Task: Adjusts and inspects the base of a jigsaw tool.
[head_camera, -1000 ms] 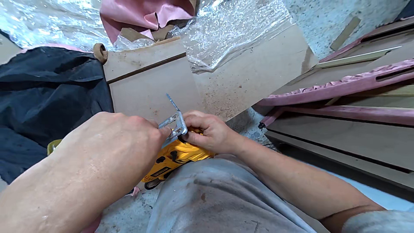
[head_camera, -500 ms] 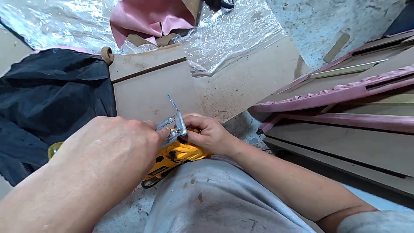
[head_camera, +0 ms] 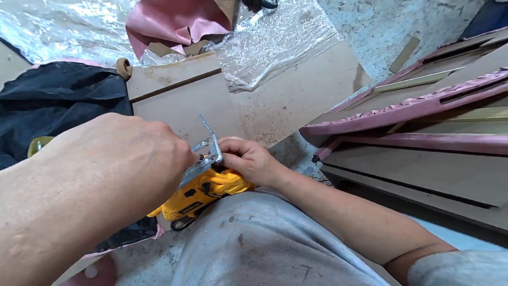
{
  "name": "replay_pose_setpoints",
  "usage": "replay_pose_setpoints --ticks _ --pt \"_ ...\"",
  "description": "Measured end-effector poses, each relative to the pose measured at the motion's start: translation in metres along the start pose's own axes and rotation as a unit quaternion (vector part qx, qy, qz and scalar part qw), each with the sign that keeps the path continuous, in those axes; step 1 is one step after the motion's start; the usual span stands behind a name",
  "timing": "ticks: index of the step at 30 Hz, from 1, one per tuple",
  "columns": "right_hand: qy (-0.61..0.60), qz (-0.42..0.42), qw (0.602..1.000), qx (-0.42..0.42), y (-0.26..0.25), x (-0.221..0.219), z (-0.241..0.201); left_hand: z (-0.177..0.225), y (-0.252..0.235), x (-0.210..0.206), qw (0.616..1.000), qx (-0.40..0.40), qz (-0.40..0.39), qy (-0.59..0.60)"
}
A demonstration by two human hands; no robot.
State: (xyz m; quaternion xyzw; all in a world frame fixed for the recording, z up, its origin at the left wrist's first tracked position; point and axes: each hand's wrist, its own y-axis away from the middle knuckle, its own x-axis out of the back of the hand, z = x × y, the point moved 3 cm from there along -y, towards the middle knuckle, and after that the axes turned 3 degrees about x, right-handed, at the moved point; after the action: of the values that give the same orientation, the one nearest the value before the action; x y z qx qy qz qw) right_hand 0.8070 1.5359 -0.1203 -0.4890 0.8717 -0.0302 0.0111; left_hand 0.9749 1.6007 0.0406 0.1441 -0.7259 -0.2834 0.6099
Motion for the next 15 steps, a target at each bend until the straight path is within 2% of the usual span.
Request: replay_pose_setpoints --ticks 10,15 --pt "0.006 0.019 0.998 -0.056 -0.0021 -0.0045 -0.0042 0.0021 -0.0063 0.0052 0.999 -0.006 -0.02 -0.037" --pt "0.006 0.042 0.996 -0.082 -0.0011 -0.0079 -0.0076 0.0066 -0.0004 0.0033 0.998 -0.029 0.007 -0.052"
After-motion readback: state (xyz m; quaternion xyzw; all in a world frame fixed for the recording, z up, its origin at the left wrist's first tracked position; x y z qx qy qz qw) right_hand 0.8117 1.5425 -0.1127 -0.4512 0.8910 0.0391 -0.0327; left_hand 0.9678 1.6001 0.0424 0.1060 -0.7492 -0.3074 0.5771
